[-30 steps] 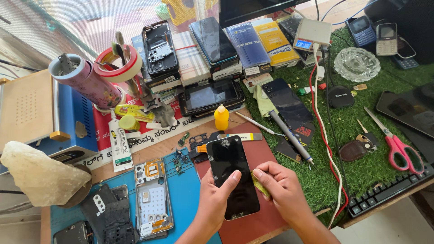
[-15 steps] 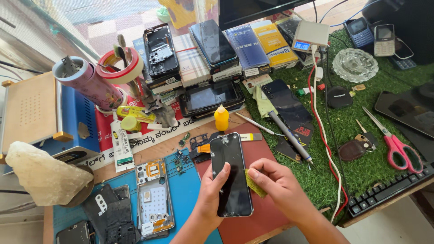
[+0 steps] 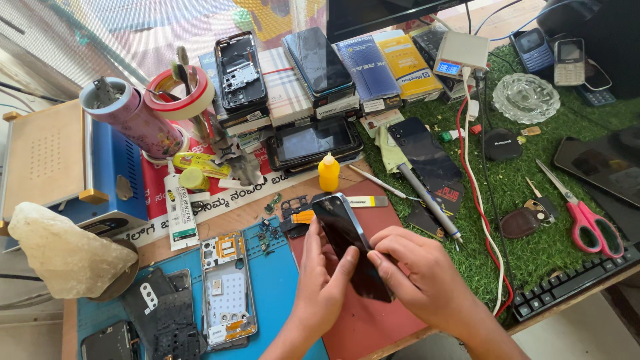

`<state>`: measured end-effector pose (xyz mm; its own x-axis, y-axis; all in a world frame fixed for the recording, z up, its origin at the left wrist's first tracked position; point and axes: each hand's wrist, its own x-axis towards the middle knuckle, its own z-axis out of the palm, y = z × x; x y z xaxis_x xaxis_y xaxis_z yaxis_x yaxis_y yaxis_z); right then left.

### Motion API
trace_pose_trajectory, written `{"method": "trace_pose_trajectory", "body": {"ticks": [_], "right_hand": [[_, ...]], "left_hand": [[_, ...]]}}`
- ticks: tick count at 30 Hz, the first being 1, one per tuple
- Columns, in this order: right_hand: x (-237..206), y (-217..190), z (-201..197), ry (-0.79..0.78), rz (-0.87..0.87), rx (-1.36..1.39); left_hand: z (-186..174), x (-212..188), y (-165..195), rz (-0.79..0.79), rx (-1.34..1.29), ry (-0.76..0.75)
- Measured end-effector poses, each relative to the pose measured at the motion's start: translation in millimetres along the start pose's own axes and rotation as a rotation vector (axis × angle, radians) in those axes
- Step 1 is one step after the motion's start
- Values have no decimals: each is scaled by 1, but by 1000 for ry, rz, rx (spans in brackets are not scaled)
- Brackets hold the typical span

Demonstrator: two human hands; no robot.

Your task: The person works on a disassembled smartphone at a cluttered repair bench. They apply liquid from a yellow squeeze bottle onto the phone frame, wipe the frame with a small sponge and paper, and use a metal pry tool to work along the frame edges, handling the phone and its separated back cover.

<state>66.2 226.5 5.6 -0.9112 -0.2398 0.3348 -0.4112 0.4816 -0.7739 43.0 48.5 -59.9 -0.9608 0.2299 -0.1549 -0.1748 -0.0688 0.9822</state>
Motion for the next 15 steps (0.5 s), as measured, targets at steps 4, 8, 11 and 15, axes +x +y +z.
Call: {"method": "trace_pose_trajectory", "body": {"ticks": [4, 8, 11, 15], "right_hand": [[11, -6, -4, -62, -8, -94], [17, -5, -6, -119, -31, -121], [22, 0, -4, -174, -10, -81], [30, 13, 3, -169, 101, 5]], "left_hand": [[-4, -2, 6, 257, 232, 47], [-13, -2, 6, 358, 397, 70], [-20, -1, 4, 399, 405, 16], [-21, 1, 0, 292, 299, -15]]}}
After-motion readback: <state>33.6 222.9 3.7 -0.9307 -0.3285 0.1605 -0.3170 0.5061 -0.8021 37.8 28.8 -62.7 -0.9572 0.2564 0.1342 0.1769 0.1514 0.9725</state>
